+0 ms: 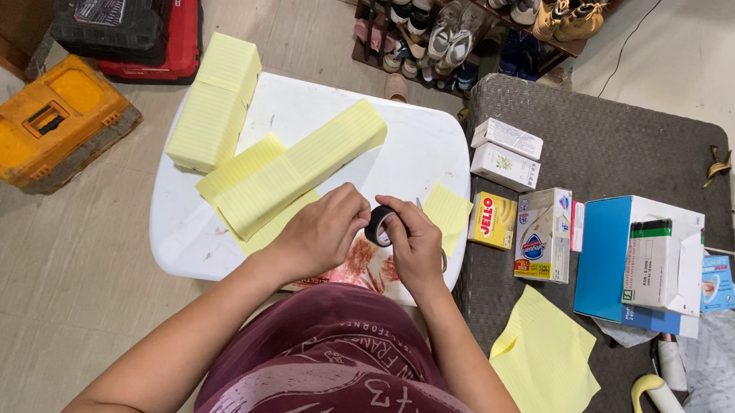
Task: The person folds yellow lined paper sheets and secures them with black tape to form rectangular blocks. They use scissors to cut the tape and additional paper pieces, then stack the finished blocks on a white table.
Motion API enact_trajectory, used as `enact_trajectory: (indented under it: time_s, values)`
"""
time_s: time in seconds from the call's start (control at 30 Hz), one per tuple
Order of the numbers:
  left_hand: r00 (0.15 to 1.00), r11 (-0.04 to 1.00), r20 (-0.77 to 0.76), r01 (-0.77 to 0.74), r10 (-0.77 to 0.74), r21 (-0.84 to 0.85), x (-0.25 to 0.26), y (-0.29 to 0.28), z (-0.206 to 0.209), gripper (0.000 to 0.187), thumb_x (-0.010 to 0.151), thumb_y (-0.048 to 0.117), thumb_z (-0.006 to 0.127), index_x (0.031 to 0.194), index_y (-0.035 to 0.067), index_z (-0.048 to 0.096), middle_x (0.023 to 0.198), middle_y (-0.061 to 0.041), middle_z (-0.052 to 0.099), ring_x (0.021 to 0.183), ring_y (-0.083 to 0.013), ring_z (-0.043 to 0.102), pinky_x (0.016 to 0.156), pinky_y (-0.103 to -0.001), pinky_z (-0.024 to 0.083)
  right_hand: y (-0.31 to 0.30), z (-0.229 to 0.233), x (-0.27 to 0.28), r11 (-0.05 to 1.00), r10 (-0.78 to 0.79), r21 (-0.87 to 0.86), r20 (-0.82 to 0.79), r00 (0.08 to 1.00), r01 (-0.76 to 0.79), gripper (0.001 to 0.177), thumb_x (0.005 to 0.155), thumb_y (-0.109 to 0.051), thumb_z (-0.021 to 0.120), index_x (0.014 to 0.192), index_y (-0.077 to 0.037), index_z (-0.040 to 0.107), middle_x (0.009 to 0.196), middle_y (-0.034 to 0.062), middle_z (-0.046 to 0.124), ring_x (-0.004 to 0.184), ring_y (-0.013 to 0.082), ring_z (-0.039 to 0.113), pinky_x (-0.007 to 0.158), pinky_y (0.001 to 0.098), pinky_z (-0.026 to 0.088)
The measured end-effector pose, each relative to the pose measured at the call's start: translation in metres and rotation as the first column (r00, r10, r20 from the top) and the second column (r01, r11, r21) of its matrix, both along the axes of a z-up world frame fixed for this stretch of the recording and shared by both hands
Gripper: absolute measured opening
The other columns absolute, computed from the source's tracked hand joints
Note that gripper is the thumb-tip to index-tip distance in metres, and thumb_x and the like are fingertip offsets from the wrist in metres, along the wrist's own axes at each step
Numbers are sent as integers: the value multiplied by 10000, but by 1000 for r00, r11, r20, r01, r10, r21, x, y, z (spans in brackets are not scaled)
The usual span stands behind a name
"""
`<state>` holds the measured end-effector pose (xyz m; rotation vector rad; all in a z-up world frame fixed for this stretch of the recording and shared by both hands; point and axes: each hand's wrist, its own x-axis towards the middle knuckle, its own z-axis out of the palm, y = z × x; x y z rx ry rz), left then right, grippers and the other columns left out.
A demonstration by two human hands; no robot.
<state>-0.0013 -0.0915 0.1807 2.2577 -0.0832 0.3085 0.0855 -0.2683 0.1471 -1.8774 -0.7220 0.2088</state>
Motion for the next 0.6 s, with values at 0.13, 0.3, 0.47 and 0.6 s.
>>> enact_trajectory:
  time_s: [0.13, 0.3, 0.47, 0.6]
  values:
    - [992, 992, 106, -74, 63, 106, 0, -8, -11, 117, 942, 62, 596, 999, -14, 528, 971, -178, 543, 903, -351, 593, 794, -450, 490, 5, -11, -5, 994, -54, 83, -161, 986, 68, 254, 1023, -55, 599, 1240, -22, 727, 918, 55, 716, 802, 83, 627, 727, 223, 517]
    - [944, 970, 288, -203, 158, 132, 2, -15, -25, 107, 937, 61, 603, 998, 4, 536, 1003, -168, 572, 961, -340, 603, 844, -433, 504, 15, -22, -8, 972, -51, 188, -419, 907, 141, 263, 1033, -79, 595, 1240, 10, 731, 988, 32, 743, 819, 62, 617, 707, 213, 539]
    - [946, 959, 157, -274, 283, -78, 4, -14, -27, 149, 989, 169, 664, 1071, 45, 644, 1141, -144, 654, 1076, -289, 674, 877, -374, 559, 13, -19, -6, 961, -35, 204, -584, 811, 188, 290, 1016, -118, 558, 1250, -16, 695, 906, 45, 717, 711, 118, 677, 560, 256, 615]
    - [976, 935, -51, -218, 212, -279, 1, -5, -22, 201, 923, 229, 729, 1072, 95, 738, 1137, -89, 692, 1069, -247, 699, 893, -366, 561, 11, -17, -6, 976, -64, 160, -434, 899, 147, 295, 1032, -109, 572, 1278, -20, 707, 907, 43, 684, 772, 76, 639, 611, 245, 616]
